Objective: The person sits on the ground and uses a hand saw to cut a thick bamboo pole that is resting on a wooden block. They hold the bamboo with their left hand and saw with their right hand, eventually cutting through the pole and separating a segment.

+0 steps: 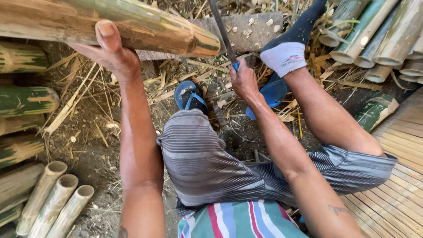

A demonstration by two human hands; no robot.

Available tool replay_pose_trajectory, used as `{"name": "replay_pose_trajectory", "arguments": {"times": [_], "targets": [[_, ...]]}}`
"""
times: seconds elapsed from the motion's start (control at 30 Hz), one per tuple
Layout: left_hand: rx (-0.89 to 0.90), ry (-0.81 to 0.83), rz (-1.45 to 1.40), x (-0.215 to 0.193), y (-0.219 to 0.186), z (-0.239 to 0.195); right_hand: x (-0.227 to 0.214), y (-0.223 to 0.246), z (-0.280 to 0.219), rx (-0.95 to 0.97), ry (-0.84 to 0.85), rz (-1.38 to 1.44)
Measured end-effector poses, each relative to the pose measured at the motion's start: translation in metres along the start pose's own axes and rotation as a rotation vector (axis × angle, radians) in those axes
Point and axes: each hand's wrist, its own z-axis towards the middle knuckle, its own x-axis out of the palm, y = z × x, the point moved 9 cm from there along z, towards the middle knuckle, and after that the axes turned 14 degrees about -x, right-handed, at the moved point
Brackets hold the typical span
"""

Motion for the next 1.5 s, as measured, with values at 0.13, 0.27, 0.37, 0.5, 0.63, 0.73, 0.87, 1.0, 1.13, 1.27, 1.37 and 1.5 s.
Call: {"name": "replay_pose_trajectory", "arguments": {"times": [0.13, 0.27, 0.37, 0.5, 0.63, 0.73, 0.87, 1.0, 1.13, 1.27, 1.37, 1.5], "targets": [[0.362, -0.042, 0.227, -0.008, 0.001, -0.001, -0.022, 0.037, 0.0, -0.133, -0.085, 0.007], [0.622, -0.114, 0.489, -0.015, 0.007, -0.015, -0.049, 0.071, -0.005, -0.319, -0.234, 0.078], [0.528, -0.031, 0.384, -0.017, -0.001, -0.013, -0.052, 0.08, -0.009, -0.45, -0.343, 0.055], [0.318, 0.047, 0.099, -0.007, -0.045, 0.0, 0.004, 0.011, 0.009, 0.031, 0.075, -0.01], [-0.295, 0.279, -0.399, -0.007, -0.042, -0.02, 0.006, -0.006, 0.008, -0.084, -0.058, 0.027], [-0.446, 0.212, -0.171, -0.022, -0.031, -0.055, 0.012, -0.015, -0.004, -0.012, -0.058, 0.068], [-0.65, 0.041, -0.331, -0.045, -0.02, -0.072, 0.027, -0.022, -0.027, 0.192, 0.037, 0.244], [-0.841, -0.158, -0.39, -0.057, -0.023, -0.104, 0.019, -0.018, -0.031, 0.079, -0.044, 0.12], [-1.264, -0.409, -0.629, -0.052, 0.003, -0.166, 0.018, -0.024, -0.033, 0.021, -0.074, 0.064], [-1.421, -0.499, -0.827, -0.044, 0.052, -0.222, 0.022, -0.034, -0.044, -0.003, -0.077, 0.045], [-1.455, -0.492, -1.001, -0.036, 0.085, -0.257, 0.024, -0.036, -0.051, -0.021, -0.075, 0.037], [-1.787, -0.248, -0.887, -0.032, 0.091, -0.307, 0.025, -0.034, -0.055, -0.025, -0.093, 0.057]]}}
